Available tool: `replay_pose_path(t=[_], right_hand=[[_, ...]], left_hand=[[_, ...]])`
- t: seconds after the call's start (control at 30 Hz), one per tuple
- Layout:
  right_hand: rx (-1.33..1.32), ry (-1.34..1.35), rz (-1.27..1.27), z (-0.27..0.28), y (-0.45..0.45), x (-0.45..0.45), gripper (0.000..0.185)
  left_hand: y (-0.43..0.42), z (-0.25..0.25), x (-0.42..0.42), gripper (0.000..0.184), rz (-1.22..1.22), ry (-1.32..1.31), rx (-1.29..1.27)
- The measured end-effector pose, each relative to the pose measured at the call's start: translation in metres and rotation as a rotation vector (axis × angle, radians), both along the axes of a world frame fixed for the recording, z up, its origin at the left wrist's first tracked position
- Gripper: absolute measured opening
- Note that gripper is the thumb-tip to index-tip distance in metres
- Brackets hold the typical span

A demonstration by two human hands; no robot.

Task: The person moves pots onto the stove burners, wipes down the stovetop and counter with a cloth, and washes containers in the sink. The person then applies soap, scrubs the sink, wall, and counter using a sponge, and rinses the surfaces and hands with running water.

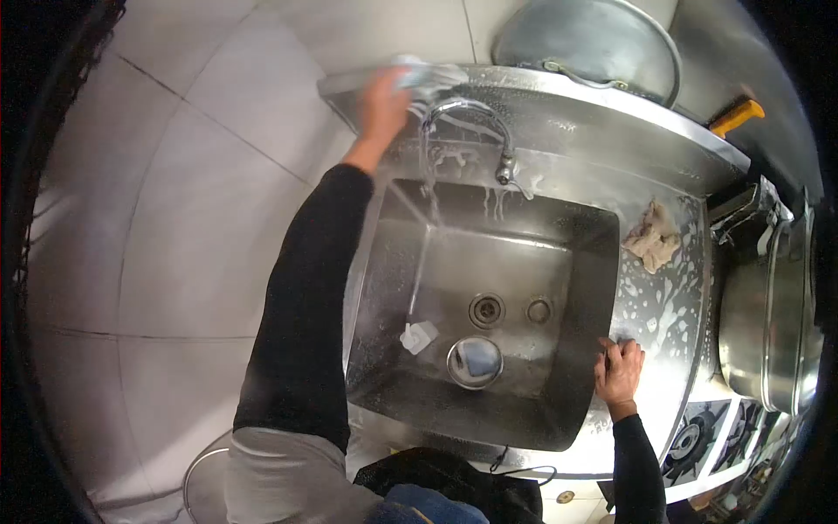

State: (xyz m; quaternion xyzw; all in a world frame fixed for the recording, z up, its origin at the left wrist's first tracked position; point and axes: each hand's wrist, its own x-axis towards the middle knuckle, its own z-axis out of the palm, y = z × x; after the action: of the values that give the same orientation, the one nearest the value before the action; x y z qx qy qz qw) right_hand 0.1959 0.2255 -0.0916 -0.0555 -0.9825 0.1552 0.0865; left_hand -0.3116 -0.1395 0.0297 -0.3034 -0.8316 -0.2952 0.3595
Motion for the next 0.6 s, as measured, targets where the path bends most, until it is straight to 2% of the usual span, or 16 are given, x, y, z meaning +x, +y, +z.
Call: replay_pose_path(t=[0.03,0.07,0.13,0.2,0.27,0.3,0.33,0.4,0.43,0.53,0.57,0.6], right_hand=[[0.016,0.006,-0.005,-0.001,0.001,0.000,0.030],[0.032,0.008,-0.011,-0.002,0.001,0.001,0.031],[0.021,-0.002,-0.027,-0.002,0.000,0.001,0.034],[0.011,-0.008,-0.027,0.000,-0.001,-0.002,0.038],[0.012,-0.011,-0.036,-0.001,-0.003,-0.001,0.040],[0.020,0.022,-0.016,-0.003,-0.002,0.000,0.040],[0.027,0.021,-0.001,-0.004,-0.002,-0.003,0.040],[0.026,-0.008,-0.021,-0.007,0.000,0.001,0.039],[0.025,-0.019,-0.035,-0.008,0.000,0.001,0.039],[0.042,-0.017,-0.036,-0.008,-0.004,-0.005,0.037],[0.035,-0.003,-0.034,-0.009,-0.004,-0.005,0.036],[0.032,0.009,-0.031,-0.008,-0.003,-0.003,0.036]], left_hand=[[-0.022,-0.004,-0.010,0.039,0.221,-0.026,0.110],[-0.034,-0.004,-0.018,0.039,0.210,-0.022,0.106],[-0.049,0.008,-0.017,0.044,0.593,-0.290,0.429],[0.011,-0.020,0.009,0.043,0.509,-0.119,0.576],[0.025,-0.092,0.007,0.045,0.036,-0.052,0.363],[0.013,-0.091,0.012,0.045,0.051,-0.045,0.367],[0.002,-0.090,0.019,0.046,0.097,-0.196,0.086],[-0.036,-0.079,0.022,0.048,0.339,-0.306,-0.035],[-0.055,-0.073,0.013,0.048,0.534,-0.254,0.127],[-0.043,-0.072,-0.010,0.058,0.643,-0.175,0.168],[-0.036,-0.108,-0.036,0.067,0.700,-0.206,0.222],[-0.018,-0.133,-0.024,0.065,0.670,-0.278,0.211]])
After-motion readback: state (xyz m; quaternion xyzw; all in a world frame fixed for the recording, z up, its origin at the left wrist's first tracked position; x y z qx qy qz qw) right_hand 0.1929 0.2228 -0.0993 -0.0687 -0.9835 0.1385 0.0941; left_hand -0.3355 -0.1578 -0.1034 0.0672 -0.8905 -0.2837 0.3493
